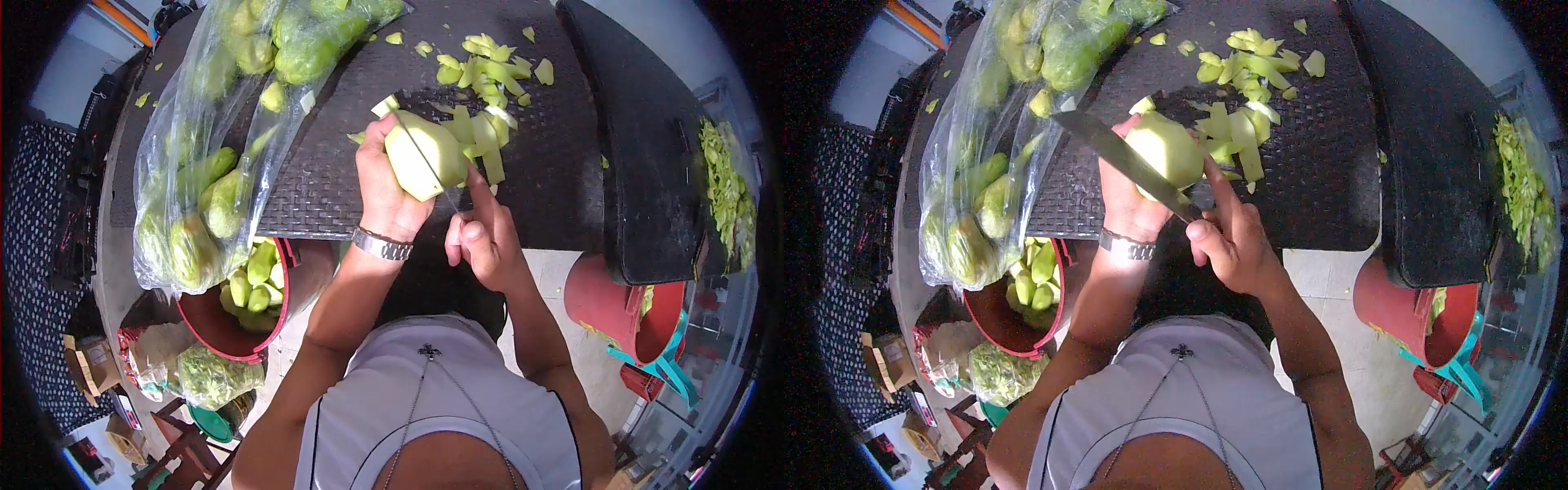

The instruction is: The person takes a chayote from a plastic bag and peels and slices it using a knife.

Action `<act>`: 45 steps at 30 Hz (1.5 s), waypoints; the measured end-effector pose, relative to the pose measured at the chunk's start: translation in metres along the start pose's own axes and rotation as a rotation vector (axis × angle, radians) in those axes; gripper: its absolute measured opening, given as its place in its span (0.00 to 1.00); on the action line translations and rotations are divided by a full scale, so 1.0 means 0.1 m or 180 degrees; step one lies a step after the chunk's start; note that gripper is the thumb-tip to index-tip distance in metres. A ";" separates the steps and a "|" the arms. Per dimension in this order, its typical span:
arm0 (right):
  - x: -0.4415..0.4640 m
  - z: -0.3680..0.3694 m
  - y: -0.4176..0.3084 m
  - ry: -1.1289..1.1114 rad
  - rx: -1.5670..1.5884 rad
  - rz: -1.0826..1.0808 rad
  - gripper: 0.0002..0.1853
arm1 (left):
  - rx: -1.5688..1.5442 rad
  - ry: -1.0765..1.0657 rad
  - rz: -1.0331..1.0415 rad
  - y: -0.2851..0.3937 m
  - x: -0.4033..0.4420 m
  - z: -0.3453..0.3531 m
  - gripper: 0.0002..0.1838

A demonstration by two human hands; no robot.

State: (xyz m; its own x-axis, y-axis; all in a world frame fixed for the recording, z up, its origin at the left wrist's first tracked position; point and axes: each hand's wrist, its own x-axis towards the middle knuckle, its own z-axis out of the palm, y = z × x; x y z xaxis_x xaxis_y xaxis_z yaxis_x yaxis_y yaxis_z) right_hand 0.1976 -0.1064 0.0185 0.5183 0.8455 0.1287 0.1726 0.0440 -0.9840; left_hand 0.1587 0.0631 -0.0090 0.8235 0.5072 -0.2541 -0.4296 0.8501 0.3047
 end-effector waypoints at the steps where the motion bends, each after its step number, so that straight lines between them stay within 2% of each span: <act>1: 0.01 0.00 -0.02 0.0000 0.0014 0.0027 0.50 | 0.0001 -0.0071 0.0011 0.01 -0.01 0.00 0.18; 5: 0.01 -0.02 0.03 -0.0050 0.0016 0.0041 0.49 | 0.0285 -0.0049 0.0131 -0.01 -0.04 0.04 0.18; 8: 0.00 -0.08 0.08 -0.0202 0.0156 0.0156 0.43 | 0.0077 -0.0160 0.0106 -0.02 -0.08 0.08 0.18; 17: 0.01 -0.06 0.12 -0.0221 0.0100 -0.0031 0.42 | 0.0173 -0.0200 0.0566 -0.06 -0.17 0.11 0.18; 23: 0.00 -0.07 0.01 -0.0167 0.0168 0.0216 0.37 | 0.0447 0.0188 0.0855 -0.10 -0.14 0.11 0.17; 26: -0.02 -0.08 -0.02 0.0282 -0.0128 0.0622 0.29 | 0.0238 0.0554 0.0685 -0.11 -0.02 0.07 0.18; 29: -0.08 -0.06 -0.08 0.0560 -0.0769 0.0337 0.23 | 0.0276 0.0334 0.0371 0.00 -0.06 0.14 0.19; 30: -0.13 -0.04 -0.03 0.0575 -0.1032 0.0115 0.20 | 0.0297 0.0245 0.0051 0.08 -0.07 0.08 0.20; 31: -0.16 -0.02 0.00 0.0554 -0.1169 -0.0073 0.19 | -0.0017 -0.0031 -0.0130 0.09 -0.09 0.05 0.21; 33: -0.16 0.03 0.04 0.0531 -0.1446 -0.0496 0.17 | -0.0039 0.0154 -0.0115 0.12 -0.06 0.02 0.21; 34: -0.16 0.04 0.07 0.0502 -0.1525 -0.0531 0.14 | 0.0034 0.0163 -0.0103 0.11 -0.07 0.01 0.21; 37: -0.12 0.08 0.11 0.0628 -0.1638 -0.0812 0.13 | 0.0264 0.0166 0.0033 0.08 -0.06 -0.03 0.20; 45: -0.12 0.04 0.05 0.0505 -0.1578 -0.0504 0.15 | 0.0413 0.0197 0.0541 -0.01 -0.05 -0.12 0.18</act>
State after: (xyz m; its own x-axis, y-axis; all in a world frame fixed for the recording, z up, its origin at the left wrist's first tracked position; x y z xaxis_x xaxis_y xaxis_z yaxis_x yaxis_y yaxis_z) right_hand 0.1891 -0.1136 0.0113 0.5672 0.7566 0.3255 0.6133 -0.1242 -0.7800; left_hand 0.1502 0.0618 -0.0193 0.7173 0.6527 -0.2437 -0.5057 0.7283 0.4624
